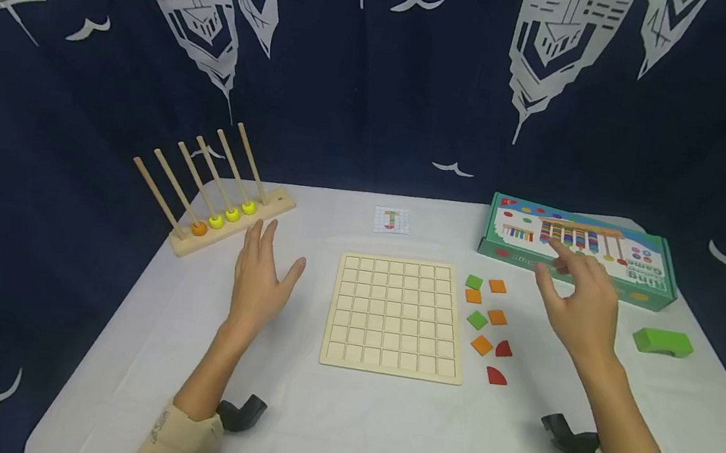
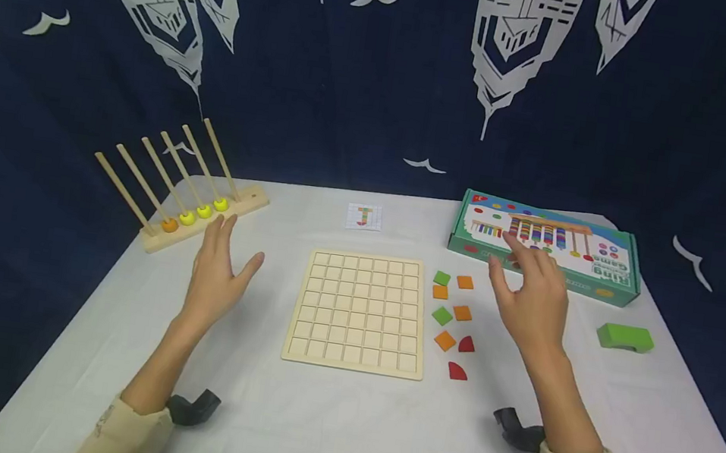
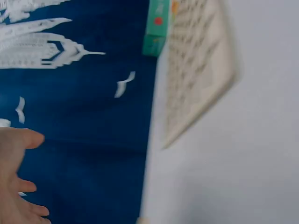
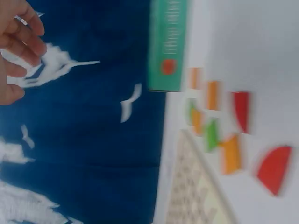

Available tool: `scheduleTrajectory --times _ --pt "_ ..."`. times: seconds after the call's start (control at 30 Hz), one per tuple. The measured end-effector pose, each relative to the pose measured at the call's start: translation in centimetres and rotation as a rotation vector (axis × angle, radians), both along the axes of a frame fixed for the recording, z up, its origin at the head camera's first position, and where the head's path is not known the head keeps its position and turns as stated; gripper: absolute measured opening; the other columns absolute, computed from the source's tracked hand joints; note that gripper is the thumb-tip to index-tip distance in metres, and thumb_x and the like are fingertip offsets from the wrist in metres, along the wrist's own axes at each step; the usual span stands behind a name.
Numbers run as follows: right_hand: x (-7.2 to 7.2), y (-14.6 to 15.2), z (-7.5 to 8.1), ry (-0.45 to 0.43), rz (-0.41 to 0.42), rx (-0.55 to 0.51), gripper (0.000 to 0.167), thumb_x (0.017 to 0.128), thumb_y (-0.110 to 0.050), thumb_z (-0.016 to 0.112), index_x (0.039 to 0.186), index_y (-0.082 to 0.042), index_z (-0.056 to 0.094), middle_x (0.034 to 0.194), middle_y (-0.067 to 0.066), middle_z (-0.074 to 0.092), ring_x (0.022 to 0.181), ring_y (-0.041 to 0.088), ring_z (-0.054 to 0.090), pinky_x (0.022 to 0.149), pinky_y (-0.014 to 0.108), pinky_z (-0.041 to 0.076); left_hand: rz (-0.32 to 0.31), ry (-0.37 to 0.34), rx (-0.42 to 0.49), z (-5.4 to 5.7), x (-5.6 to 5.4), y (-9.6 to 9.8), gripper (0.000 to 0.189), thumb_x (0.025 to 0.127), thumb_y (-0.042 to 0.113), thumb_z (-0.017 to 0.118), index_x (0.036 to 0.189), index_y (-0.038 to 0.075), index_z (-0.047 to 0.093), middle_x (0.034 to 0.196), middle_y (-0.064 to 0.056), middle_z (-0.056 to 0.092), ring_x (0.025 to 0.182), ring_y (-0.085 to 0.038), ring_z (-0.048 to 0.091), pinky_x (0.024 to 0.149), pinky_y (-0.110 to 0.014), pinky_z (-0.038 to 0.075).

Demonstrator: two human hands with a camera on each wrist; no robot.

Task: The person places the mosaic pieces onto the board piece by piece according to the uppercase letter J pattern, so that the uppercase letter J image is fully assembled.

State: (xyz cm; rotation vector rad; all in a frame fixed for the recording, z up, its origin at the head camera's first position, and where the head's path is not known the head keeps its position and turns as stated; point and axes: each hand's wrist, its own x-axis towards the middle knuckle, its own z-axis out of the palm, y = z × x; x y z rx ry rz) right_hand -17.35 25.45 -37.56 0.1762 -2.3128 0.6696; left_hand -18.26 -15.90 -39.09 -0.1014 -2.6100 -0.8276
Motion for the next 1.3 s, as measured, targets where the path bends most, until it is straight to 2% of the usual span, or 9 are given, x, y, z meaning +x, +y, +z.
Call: scheduleTrajectory --times 0.1,0.23,0.37,0.43,0.53,0.67,0.8,1.03,1.3 --pt "0.0 0.5 -2.7 -0.084 -0.022 -0.069 0.04 0.087 -0.022 0.064 0.124 -0.008 0.059 0.074 0.014 0.059 0.068 0.028 0.052 0.058 0.038 0.04 -0.024 -0.032 0.17 -2.4 0.3 0.6 0.07 0.09 0.031 0.057 0.144 0.002 0.022 0.148 -0.02 0.019 0.136 -0.036 0.018 0.107 -0.053 0.021" --pt "-0.7 1.6 -5.9 -0.271 0.007 -0.139 0.046 0.087 -0.032 0.064 0.128 -0.013 0.056 0.055 0.002 0.045 0.048 0.019 0.039 0.042 0.039 0.034 -0.076 -0.084 0.316 -5.2 0.1 1.2 0.071 0.09 0.029 0.059 0.143 0.002 0.022 0.146 -0.018 0.024 0.135 -0.034 0.023 0.107 -0.05 0.024" --pt "-1.8 2.4 -7.6 -0.48 0.078 -0.193 0.052 0.088 -0.041 0.061 0.131 -0.014 0.05 0.047 0.0 0.034 0.039 0.015 0.029 0.035 0.034 0.028 -0.155 -0.152 0.344 -7.2 -0.2 1.5 0.077 0.088 0.033 0.063 0.145 0.003 0.019 0.148 -0.017 0.023 0.136 -0.034 0.021 0.108 -0.05 0.022" --pt "-2.5 2.8 -8.2 -0.536 0.114 -0.209 0.053 0.088 -0.043 0.06 0.131 -0.014 0.05 0.046 0.002 0.034 0.038 0.016 0.028 0.035 0.029 0.025 -0.202 -0.194 0.34 -8.0 -0.3 1.5 0.083 0.086 0.037 0.064 0.146 0.005 0.018 0.15 -0.017 0.02 0.137 -0.033 0.018 0.108 -0.05 0.02" --pt "-3.7 3.3 -8.9 -0.563 0.139 -0.213 0.054 0.087 -0.044 0.061 0.131 -0.014 0.051 0.045 0.002 0.033 0.037 0.016 0.029 0.035 0.027 0.025 -0.27 -0.259 0.31 -9.1 -0.2 1.5 0.09 0.083 0.044 0.065 0.148 0.01 0.014 0.152 -0.017 0.013 0.138 -0.032 0.011 0.108 -0.052 0.017" --pt "-5.4 4.0 -10.1 -0.534 0.148 -0.184 0.054 0.085 -0.042 0.065 0.13 -0.015 0.053 0.046 0.002 0.033 0.038 0.015 0.03 0.036 0.026 0.025 -0.359 -0.339 0.241 -10.1 0.0 1.5 0.101 0.077 0.051 0.069 0.15 0.017 0.007 0.153 -0.016 0.003 0.139 -0.029 0.004 0.107 -0.056 0.015" --pt "-6.5 4.5 -11.2 -0.5 0.168 -0.143 0.053 0.083 -0.038 0.068 0.128 -0.014 0.055 0.048 0.001 0.033 0.039 0.014 0.029 0.037 0.027 0.025 -0.424 -0.406 0.137 -10.5 0.4 1.7 0.113 0.069 0.059 0.071 0.15 0.019 0.002 0.154 -0.009 0.002 0.14 -0.022 0.002 0.11 -0.048 0.012" --pt "-6.9 4.4 -11.8 -0.468 0.191 -0.018 0.05 0.084 -0.03 0.07 0.128 -0.011 0.056 0.056 0.001 0.032 0.044 0.015 0.029 0.043 0.028 0.027 -0.488 -0.339 -0.124 -11.0 0.7 2.5 0.129 0.058 0.076 0.065 0.148 0.004 0.006 0.154 -0.008 0.005 0.14 -0.016 0.004 0.112 -0.034 0.003" --pt "-7.1 3.8 -11.8 -0.513 0.16 0.045 0.045 0.086 -0.031 0.067 0.124 -0.007 0.06 0.056 0.001 0.033 0.049 0.017 0.032 0.047 0.028 0.028 -0.496 -0.302 -0.192 -11.0 0.8 2.6 0.132 0.054 0.079 0.065 0.147 0.0 0.014 0.154 -0.011 0.003 0.14 -0.019 0.004 0.112 -0.038 0.005"
